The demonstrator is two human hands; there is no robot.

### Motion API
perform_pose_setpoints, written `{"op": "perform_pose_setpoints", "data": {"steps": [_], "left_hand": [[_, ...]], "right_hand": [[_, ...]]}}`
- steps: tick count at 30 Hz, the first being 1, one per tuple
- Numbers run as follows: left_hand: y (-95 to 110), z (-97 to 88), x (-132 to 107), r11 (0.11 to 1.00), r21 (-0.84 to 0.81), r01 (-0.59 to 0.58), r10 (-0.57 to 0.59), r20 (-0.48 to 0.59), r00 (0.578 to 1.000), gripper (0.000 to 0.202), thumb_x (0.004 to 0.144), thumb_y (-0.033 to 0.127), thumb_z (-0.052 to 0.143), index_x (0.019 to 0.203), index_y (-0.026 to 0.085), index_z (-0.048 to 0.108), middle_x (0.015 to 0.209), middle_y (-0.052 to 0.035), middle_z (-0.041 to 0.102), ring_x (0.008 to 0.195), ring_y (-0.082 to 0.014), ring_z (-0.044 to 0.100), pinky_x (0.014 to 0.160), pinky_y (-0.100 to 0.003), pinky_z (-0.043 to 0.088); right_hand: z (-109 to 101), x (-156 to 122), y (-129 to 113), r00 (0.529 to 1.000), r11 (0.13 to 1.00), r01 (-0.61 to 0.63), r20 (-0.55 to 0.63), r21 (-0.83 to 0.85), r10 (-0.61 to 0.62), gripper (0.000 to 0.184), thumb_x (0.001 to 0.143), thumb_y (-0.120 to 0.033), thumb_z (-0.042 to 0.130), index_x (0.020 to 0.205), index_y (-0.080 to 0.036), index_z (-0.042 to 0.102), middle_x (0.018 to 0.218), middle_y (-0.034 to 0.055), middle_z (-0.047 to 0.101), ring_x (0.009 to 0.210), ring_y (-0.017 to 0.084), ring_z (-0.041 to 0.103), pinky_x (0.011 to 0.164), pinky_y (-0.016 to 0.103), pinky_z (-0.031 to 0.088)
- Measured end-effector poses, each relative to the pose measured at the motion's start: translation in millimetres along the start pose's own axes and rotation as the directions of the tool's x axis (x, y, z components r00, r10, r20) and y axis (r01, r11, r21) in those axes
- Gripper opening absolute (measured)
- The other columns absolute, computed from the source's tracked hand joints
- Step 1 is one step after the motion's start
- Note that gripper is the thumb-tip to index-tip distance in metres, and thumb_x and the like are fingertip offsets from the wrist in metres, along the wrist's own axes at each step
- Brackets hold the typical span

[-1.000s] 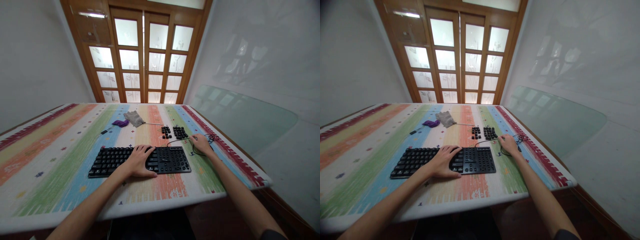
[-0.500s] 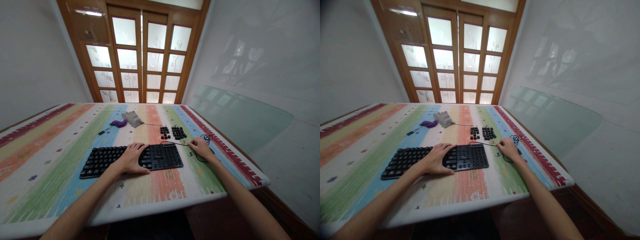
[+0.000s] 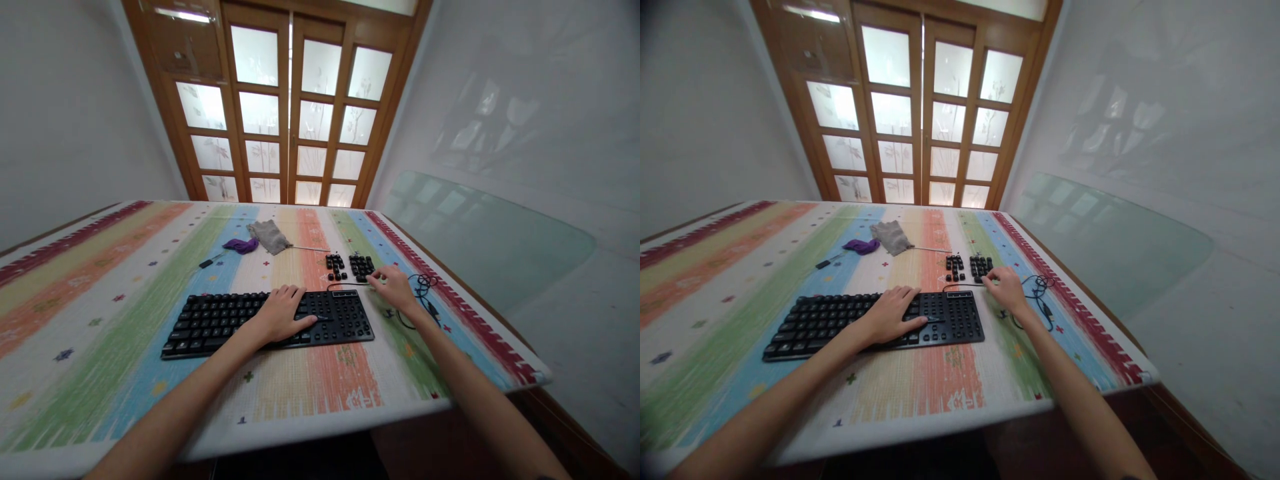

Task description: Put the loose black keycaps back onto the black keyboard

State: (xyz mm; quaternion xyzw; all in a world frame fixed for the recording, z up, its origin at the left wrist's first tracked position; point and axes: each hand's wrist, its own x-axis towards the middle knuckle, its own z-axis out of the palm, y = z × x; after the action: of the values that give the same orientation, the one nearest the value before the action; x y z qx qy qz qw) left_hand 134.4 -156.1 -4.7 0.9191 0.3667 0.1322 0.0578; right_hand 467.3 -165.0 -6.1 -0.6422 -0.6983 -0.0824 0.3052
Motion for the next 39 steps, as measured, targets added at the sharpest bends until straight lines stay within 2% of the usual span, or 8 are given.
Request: {"op": "perform_pose_setpoints", "data": {"steps": [5, 11, 20, 26, 31, 35, 37, 39], "left_hand": [[0.5, 0.9, -2.9, 1.000, 0.005, -0.011, 0.011, -0.030, 0.999, 0.061, 0.092, 0.058, 0.053, 0.132, 0.012, 0.052, 0.124, -0.0175, 0.062, 0.114, -0.0338, 0.057, 0.100, -0.049, 0.044], [0.8, 2.8, -8.3, 0.999, -0.041, -0.032, 0.029, -0.062, 0.998, 0.057, 0.091, 0.059, 0.053, 0.128, 0.016, 0.053, 0.120, -0.0148, 0.063, 0.111, -0.0326, 0.057, 0.098, -0.048, 0.044], [0.7, 4.1, -8.9, 0.998, -0.023, -0.057, 0.055, -0.072, 0.996, 0.055, 0.095, 0.058, 0.047, 0.131, 0.017, 0.052, 0.126, -0.0145, 0.062, 0.115, -0.0330, 0.056, 0.099, -0.049, 0.042], [1.8, 1.9, -6.5, 0.999, -0.015, -0.037, 0.036, -0.047, 0.998, 0.054, 0.095, 0.055, 0.049, 0.130, 0.015, 0.053, 0.128, -0.0153, 0.062, 0.116, -0.0340, 0.055, 0.099, -0.050, 0.042], [3.6, -1.7, -5.6, 1.000, -0.007, -0.021, 0.021, -0.008, 1.000, 0.056, 0.094, 0.052, 0.052, 0.132, 0.012, 0.051, 0.130, -0.0163, 0.061, 0.119, -0.0343, 0.054, 0.101, -0.050, 0.041], [2.9, -2.2, -4.4, 0.999, -0.029, -0.035, 0.034, -0.034, 0.999, 0.054, 0.092, 0.050, 0.056, 0.129, 0.012, 0.053, 0.126, -0.0163, 0.062, 0.119, -0.0334, 0.054, 0.101, -0.049, 0.042], [1.9, -1.2, -4.0, 0.998, -0.050, -0.044, 0.041, -0.063, 0.997, 0.052, 0.090, 0.050, 0.058, 0.127, 0.013, 0.055, 0.124, -0.0156, 0.063, 0.118, -0.0334, 0.054, 0.100, -0.049, 0.043], [1.1, 0.1, -3.9, 0.997, -0.062, -0.049, 0.044, -0.078, 0.996, 0.051, 0.090, 0.050, 0.058, 0.126, 0.013, 0.055, 0.122, -0.0154, 0.063, 0.118, -0.0333, 0.054, 0.100, -0.049, 0.044]], "right_hand": [[11.0, 13.0, -18.8, 0.988, 0.994, 0.104, 0.111, 0.028, -0.106, 0.016, 0.084, -0.027, 0.061, 0.072, -0.019, 0.069, 0.078, 0.0061, 0.071, 0.079, 0.022, 0.059, 0.078, 0.034, 0.042], [23.5, 29.6, -24.8, 0.970, 0.987, 0.155, 0.185, 0.048, -0.161, 0.009, 0.082, -0.021, 0.064, 0.080, -0.019, 0.072, 0.086, 0.0066, 0.073, 0.085, 0.023, 0.060, 0.083, 0.035, 0.042], [36.0, 41.3, -24.5, 0.938, 0.989, 0.103, 0.320, 0.104, -0.132, 0.010, 0.076, -0.014, 0.067, 0.082, -0.019, 0.074, 0.086, 0.0050, 0.073, 0.091, 0.024, 0.058, 0.085, 0.035, 0.043], [42.2, 38.0, -21.1, 0.946, 0.990, 0.084, 0.304, 0.118, -0.116, 0.011, 0.078, -0.012, 0.066, 0.084, -0.018, 0.073, 0.082, 0.0056, 0.071, 0.091, 0.023, 0.056, 0.081, 0.032, 0.043], [32.5, 37.2, -29.7, 0.963, 0.982, 0.091, 0.235, 0.164, -0.128, 0.006, 0.079, -0.016, 0.066, 0.083, -0.016, 0.070, 0.081, 0.0058, 0.069, 0.086, 0.022, 0.056, 0.077, 0.032, 0.043], [11.4, 26.2, -49.7, 0.961, 0.928, 0.121, 0.193, 0.352, -0.198, 0.008, 0.081, -0.023, 0.066, 0.087, -0.017, 0.069, 0.083, 0.0040, 0.068, 0.074, 0.016, 0.057, 0.070, 0.028, 0.045], [1.1, 14.2, -62.5, 0.929, 0.864, 0.144, 0.236, 0.482, -0.286, 0.011, 0.083, -0.025, 0.066, 0.090, -0.017, 0.069, 0.084, 0.0037, 0.068, 0.072, 0.015, 0.059, 0.068, 0.027, 0.047], [-6.4, -0.1, -75.0, 0.865, 0.776, 0.168, 0.286, 0.607, -0.411, 0.014, 0.082, -0.025, 0.067, 0.094, -0.018, 0.069, 0.084, 0.0032, 0.068, 0.070, 0.014, 0.060, 0.068, 0.026, 0.049]]}}
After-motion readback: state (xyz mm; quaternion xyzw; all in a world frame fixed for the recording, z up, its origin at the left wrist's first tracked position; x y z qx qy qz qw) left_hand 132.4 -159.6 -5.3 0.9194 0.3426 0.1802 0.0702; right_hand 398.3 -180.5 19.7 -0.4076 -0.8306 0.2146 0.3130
